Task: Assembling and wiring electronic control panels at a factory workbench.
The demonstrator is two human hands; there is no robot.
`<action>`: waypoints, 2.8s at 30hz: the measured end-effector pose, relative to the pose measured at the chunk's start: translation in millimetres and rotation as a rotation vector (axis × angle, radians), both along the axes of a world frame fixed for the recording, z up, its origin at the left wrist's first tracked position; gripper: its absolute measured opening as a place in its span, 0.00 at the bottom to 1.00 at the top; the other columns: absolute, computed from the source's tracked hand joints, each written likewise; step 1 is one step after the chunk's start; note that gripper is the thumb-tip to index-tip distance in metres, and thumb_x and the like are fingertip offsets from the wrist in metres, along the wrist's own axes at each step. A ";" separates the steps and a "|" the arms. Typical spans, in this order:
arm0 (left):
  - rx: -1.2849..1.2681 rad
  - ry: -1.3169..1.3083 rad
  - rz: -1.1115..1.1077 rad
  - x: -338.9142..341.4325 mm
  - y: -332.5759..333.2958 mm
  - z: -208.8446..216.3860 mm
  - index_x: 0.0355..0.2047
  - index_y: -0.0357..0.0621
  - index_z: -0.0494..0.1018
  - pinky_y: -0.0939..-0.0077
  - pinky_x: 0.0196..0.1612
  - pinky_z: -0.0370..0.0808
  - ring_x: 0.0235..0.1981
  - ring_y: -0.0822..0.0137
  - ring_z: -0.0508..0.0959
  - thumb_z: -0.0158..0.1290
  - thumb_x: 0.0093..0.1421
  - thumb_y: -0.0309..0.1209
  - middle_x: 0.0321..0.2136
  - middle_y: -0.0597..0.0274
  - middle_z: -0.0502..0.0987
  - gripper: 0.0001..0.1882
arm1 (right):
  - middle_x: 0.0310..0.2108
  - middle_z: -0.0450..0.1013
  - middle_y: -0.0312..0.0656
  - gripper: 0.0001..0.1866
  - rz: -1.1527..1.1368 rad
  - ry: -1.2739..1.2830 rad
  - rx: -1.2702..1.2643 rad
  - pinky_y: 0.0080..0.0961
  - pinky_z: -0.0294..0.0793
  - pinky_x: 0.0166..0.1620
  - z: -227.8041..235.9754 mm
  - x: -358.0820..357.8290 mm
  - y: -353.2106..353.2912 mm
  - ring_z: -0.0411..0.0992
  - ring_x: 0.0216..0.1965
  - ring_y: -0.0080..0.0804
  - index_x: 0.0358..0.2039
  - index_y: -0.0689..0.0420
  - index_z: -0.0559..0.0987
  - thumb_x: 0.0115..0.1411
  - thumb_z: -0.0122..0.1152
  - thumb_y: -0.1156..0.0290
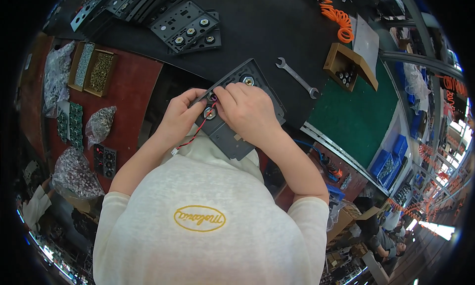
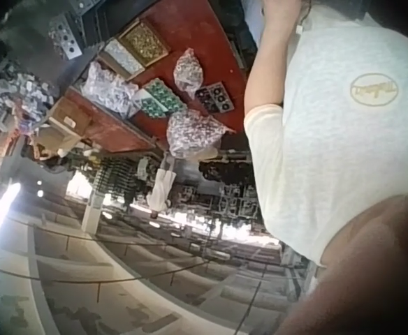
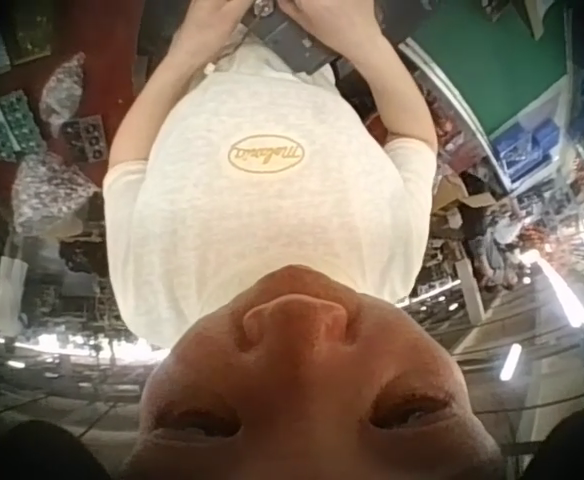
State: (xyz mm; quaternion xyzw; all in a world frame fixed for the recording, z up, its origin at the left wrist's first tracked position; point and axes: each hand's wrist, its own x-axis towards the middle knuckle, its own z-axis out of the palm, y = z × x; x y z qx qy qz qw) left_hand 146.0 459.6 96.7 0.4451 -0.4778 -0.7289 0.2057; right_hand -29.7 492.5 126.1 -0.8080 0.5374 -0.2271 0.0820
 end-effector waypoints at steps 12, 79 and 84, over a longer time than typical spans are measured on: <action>-0.282 -0.116 0.027 -1.2 5.8 -1.6 0.39 0.32 0.71 0.70 0.40 0.70 0.34 0.58 0.76 0.45 0.57 0.28 0.32 0.49 0.76 0.13 | 0.16 0.68 0.35 0.11 -0.320 -0.228 0.279 0.23 0.66 0.21 0.4 17.2 10.8 0.67 0.16 0.26 0.30 0.57 0.76 0.43 0.66 0.74; -1.612 0.070 0.165 -23.3 -11.9 49.3 0.29 0.41 0.75 0.63 0.35 0.77 0.35 0.61 0.76 0.61 0.43 0.22 0.34 0.60 0.72 0.11 | 0.42 0.71 0.49 0.14 -0.407 -0.949 -0.444 0.27 0.71 0.45 -32.5 31.3 29.5 0.71 0.41 0.32 0.42 0.65 0.67 0.55 0.59 0.82; -1.707 0.166 0.218 -23.3 -11.8 40.5 0.29 0.44 0.75 0.62 0.37 0.78 0.38 0.62 0.74 0.61 0.44 0.22 0.31 0.64 0.68 0.11 | 0.43 0.72 0.50 0.16 -0.389 -0.880 -0.454 0.27 0.72 0.46 -18.5 35.6 30.3 0.72 0.42 0.32 0.44 0.67 0.68 0.56 0.59 0.81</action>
